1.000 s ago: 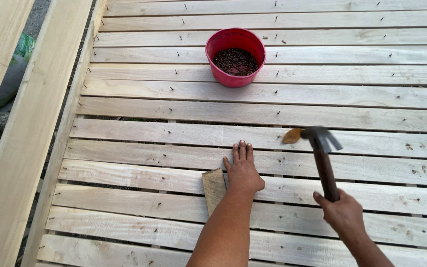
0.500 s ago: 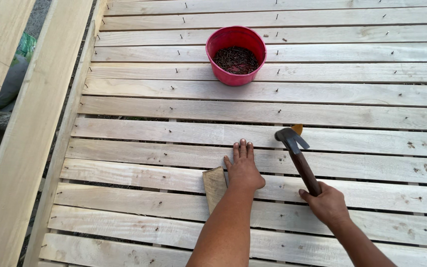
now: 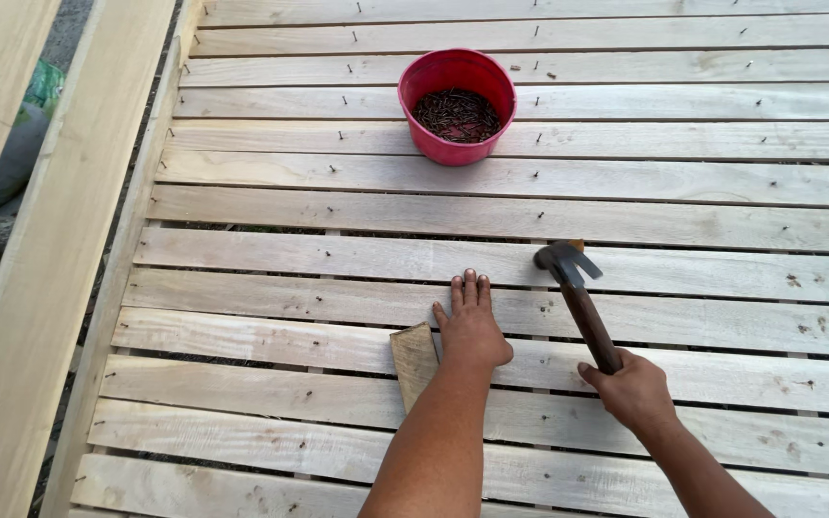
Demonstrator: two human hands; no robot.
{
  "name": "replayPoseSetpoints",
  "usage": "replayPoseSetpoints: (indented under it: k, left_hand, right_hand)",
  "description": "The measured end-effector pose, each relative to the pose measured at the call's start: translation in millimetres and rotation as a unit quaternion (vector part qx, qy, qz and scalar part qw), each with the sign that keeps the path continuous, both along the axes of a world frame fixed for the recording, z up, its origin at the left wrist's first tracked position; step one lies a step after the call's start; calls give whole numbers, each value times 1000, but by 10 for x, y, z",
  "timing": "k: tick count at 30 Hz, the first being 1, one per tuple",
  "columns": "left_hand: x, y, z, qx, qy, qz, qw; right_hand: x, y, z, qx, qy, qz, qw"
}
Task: The person hammers nails into the slatted wooden frame of a bench, holding a small wood block in one hand while striking nails with a claw hammer. They work across different sections of the slats, moving along the frame to drive nails at multiple points.
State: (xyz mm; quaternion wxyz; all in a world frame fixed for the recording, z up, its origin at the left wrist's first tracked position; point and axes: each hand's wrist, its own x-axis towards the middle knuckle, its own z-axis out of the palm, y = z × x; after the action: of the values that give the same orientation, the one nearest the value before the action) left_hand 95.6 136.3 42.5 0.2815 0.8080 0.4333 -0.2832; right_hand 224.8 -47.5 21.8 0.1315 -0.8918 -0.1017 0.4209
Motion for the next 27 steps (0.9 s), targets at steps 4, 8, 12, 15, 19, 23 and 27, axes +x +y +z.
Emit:
replayPoseSetpoints:
  k: [4,8,12,15,19,23,27]
  left_hand:
    - [-1,-7,-30,11,-10,-1,1000]
    - [10,-1,-41,11,-5,0,1000]
    - [10,12,-9,6,1,-8,1000]
    - [9,16,24,-4,3,-2,1000]
    - [13,16,25,-2,-5,0,1000]
    - [29,13,-25,0,-7,6,1000]
    - [28,40,-55,1,-9,4,1000]
  right_hand:
    - [43,6,109,158,-13,-36,987]
    - [123,-10,101,334,-103,-11,937]
    - [77,-22,-69,183,-44,-31,982]
    - [54,-6,-101,17,-1,-46,999]
    - [102,3,49,24,4,-53,998]
    - [141,-29,119,181,-54,-49,981]
    - [50,-66,-74,250,-62,-57,965]
